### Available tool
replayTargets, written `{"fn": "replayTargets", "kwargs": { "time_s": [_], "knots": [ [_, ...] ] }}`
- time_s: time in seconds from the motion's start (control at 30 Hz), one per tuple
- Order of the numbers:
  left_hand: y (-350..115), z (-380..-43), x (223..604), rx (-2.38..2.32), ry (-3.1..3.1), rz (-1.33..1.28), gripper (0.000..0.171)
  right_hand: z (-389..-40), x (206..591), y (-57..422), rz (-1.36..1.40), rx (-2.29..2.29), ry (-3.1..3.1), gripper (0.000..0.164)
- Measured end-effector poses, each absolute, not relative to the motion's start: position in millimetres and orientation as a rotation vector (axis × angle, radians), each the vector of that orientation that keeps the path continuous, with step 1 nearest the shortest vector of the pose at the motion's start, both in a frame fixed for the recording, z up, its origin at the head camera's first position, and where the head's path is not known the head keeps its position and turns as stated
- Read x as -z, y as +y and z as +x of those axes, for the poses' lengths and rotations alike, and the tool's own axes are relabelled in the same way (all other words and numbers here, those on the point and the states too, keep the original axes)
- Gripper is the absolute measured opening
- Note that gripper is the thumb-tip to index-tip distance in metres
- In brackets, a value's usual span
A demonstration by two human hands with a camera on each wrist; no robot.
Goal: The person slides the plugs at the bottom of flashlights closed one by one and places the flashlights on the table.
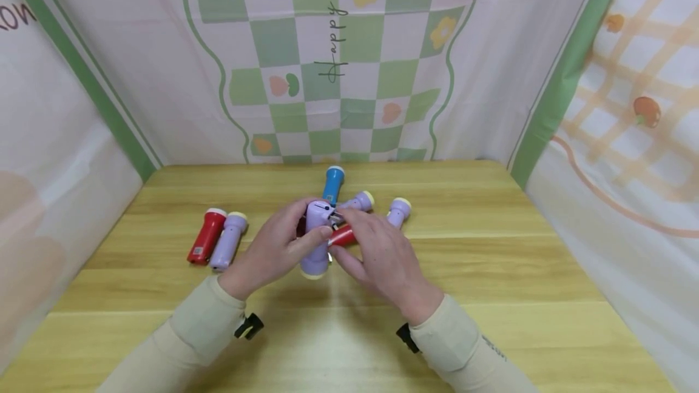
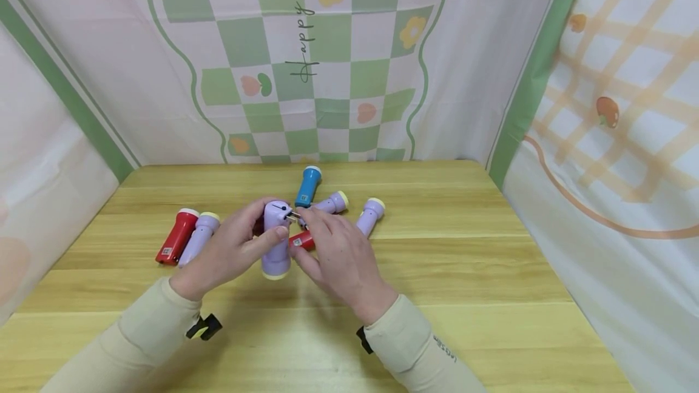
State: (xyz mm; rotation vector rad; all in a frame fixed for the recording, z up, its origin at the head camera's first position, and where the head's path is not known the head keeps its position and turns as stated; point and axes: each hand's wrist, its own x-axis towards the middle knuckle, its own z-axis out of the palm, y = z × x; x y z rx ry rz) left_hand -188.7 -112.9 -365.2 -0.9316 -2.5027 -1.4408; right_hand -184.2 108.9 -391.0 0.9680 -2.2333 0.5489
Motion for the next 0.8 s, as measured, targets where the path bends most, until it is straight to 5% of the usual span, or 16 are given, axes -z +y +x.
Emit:
{"fn": "replayTargets", "kwargs": {
  "time_s": [0.8],
  "knots": [
    [-112.9,-179.4,363.3,1.418,-2.507,-0.780,0.041,-178.7,392.0,103.8,0.985,-0.578,-2.206,0.069]
  ]
}}
